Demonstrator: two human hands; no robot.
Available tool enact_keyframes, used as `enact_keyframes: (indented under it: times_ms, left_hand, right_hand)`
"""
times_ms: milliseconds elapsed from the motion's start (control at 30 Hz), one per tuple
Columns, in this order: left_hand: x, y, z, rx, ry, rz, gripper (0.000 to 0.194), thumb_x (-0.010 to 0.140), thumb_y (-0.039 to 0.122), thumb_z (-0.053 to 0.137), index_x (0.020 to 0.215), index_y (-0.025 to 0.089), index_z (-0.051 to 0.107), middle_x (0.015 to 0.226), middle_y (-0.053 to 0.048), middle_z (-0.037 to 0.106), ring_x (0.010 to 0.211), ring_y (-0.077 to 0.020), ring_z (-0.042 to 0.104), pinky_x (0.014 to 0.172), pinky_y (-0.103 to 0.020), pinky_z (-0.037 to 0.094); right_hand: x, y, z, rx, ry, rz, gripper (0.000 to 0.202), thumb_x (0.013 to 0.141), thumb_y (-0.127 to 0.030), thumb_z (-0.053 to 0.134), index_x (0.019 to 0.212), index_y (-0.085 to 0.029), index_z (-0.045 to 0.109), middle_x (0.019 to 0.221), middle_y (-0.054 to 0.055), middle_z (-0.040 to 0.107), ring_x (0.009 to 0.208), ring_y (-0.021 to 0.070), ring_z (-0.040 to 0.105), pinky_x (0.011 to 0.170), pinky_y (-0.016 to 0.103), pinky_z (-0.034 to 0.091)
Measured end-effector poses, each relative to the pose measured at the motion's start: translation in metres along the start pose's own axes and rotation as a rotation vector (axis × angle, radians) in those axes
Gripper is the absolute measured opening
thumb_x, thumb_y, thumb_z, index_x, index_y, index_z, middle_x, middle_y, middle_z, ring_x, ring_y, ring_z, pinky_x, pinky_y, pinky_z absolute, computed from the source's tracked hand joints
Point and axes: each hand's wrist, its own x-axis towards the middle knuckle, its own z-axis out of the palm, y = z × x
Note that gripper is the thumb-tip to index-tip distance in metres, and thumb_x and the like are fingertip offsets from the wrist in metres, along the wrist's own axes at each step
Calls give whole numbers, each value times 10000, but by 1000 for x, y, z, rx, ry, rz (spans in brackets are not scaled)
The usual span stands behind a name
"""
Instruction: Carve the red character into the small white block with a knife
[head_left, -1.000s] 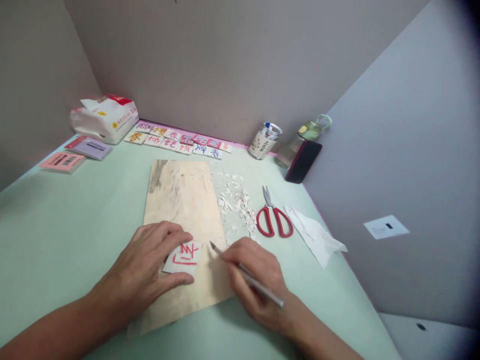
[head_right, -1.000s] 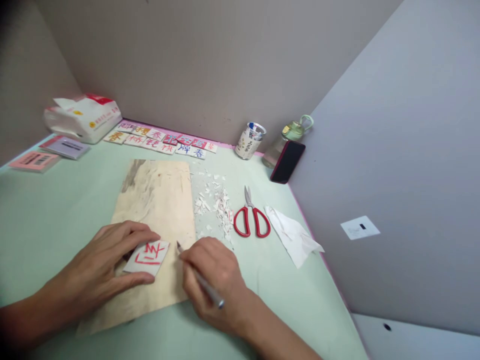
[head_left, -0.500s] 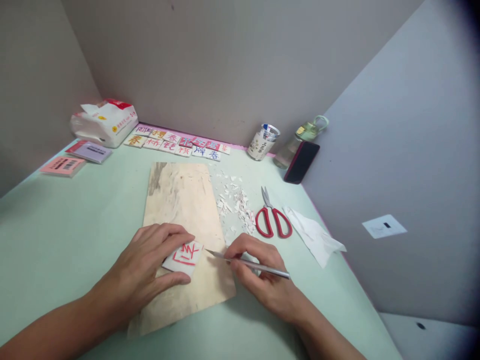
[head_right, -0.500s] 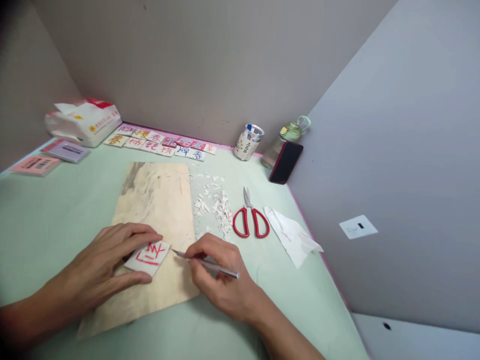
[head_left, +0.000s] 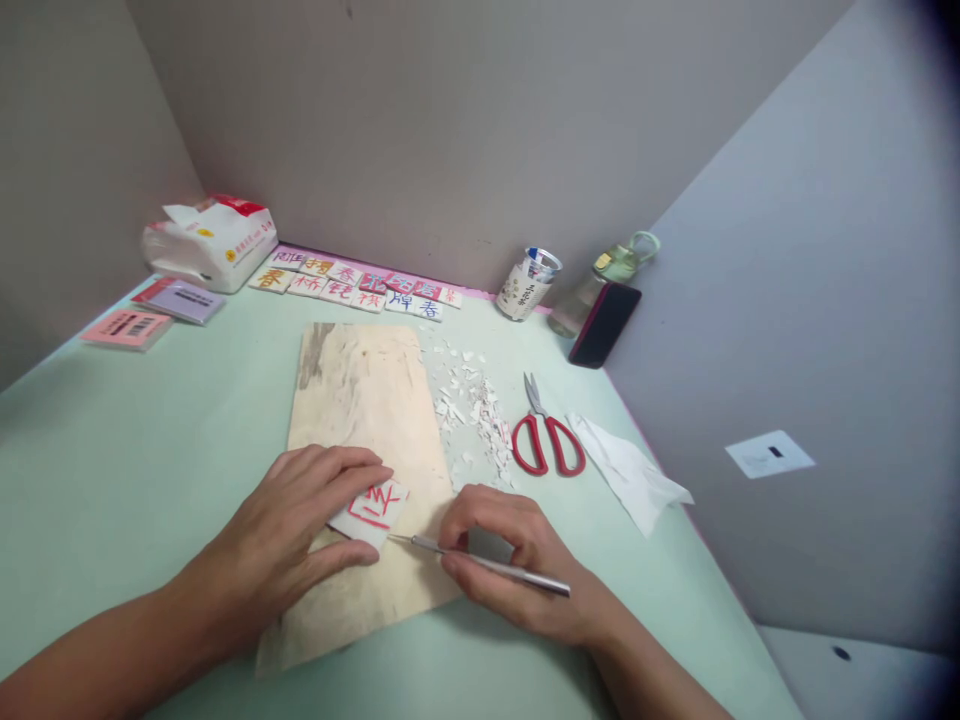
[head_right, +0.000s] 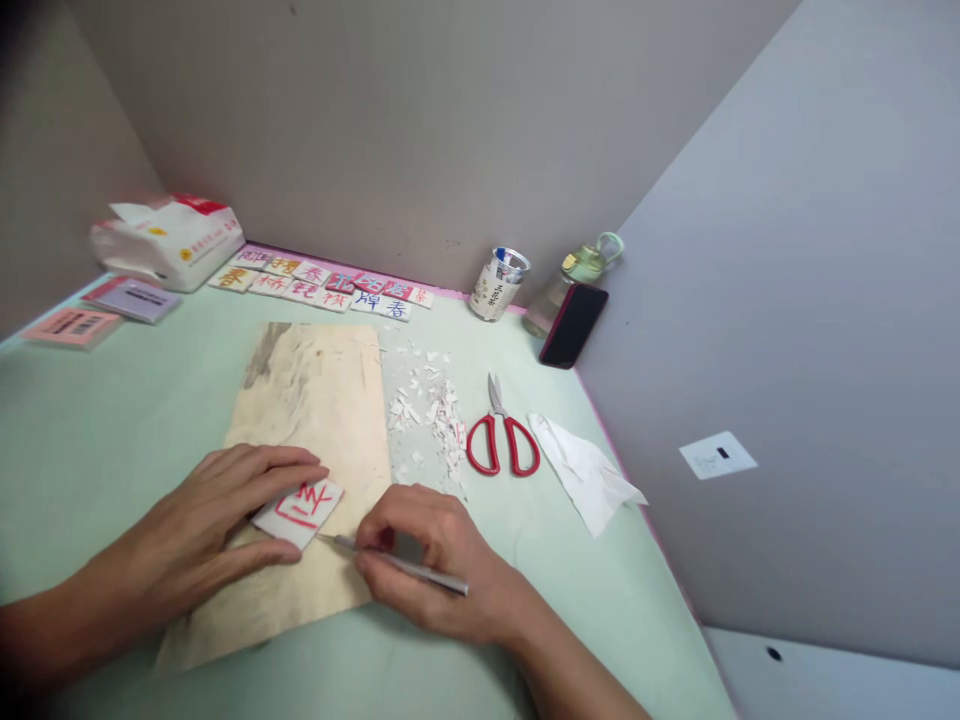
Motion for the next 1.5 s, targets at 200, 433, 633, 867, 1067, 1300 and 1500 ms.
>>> enact_keyframes:
  times_ms: [200, 433, 633, 867, 1067, 1300, 1500]
  left_hand:
    - [-3, 13, 5, 21, 91, -103, 625, 928, 501, 665, 1473, 332, 410, 1457, -66, 537, 1315, -323, 523, 1059, -462, 459]
    - [1, 26, 7, -5, 131, -115, 469, 950, 353, 583, 1400, 319, 455, 1331, -47, 614, 1233, -294, 569, 1034, -438, 448]
    - [1, 27, 5, -51, 114, -140, 451, 942, 302, 559, 1383, 324, 466, 1334, -33, 612, 1248, -281, 556, 1043, -429, 439]
    - [2, 22, 7, -33, 100, -104, 457, 945, 306, 557, 1390, 317, 451, 1336, -52, 612, 1235, -286, 566, 1023, -429, 448]
    - [1, 20, 6, 6, 95, -86, 500, 934, 322, 594, 1409, 312, 438, 1351, -34, 609, 1243, -281, 569, 1032, -423, 427]
    - [0, 19, 8, 63, 101, -52, 531, 944, 402, 641, 1428, 298, 447, 1371, -47, 602, 1228, -288, 559, 1025, -433, 402]
    - [2, 20, 9, 54, 117, -39, 500, 916, 372, 683, 1366, 270, 489, 1291, -45, 605, 1163, -278, 569, 982, -414, 412]
  right_hand:
    - [1, 2, -2, 24, 71, 39, 59, 909, -170, 608, 859, -193, 627, 822, -1, 620, 761, 128, 577, 687, 256, 454]
    - [3, 11, -5, 107, 126, 144, 62, 887, -185, 635, 825, -188, 636, 779, -8, 621, 726, 128, 556, 677, 251, 461]
    - [6, 14, -7, 132, 126, 176, 59, 874, -169, 638, 817, -184, 647, 761, -11, 621, 701, 121, 543, 656, 246, 458]
    - [4, 10, -8, 37, 75, 65, 75, 915, -200, 623, 841, -189, 622, 806, 3, 616, 735, 128, 567, 665, 250, 471]
    - [1, 1, 3, -249, 109, -231, 109, 932, -117, 510, 907, -184, 592, 796, 39, 629, 710, 153, 560, 635, 289, 452]
    - [-2, 6, 22, -698, 82, -468, 189, 942, -65, 473, 857, -140, 624, 735, 62, 630, 650, 175, 442, 580, 324, 377]
    - [-2, 7, 28, -788, 87, -564, 288, 965, -52, 427, 804, -120, 657, 691, 55, 552, 636, 183, 395, 585, 335, 335]
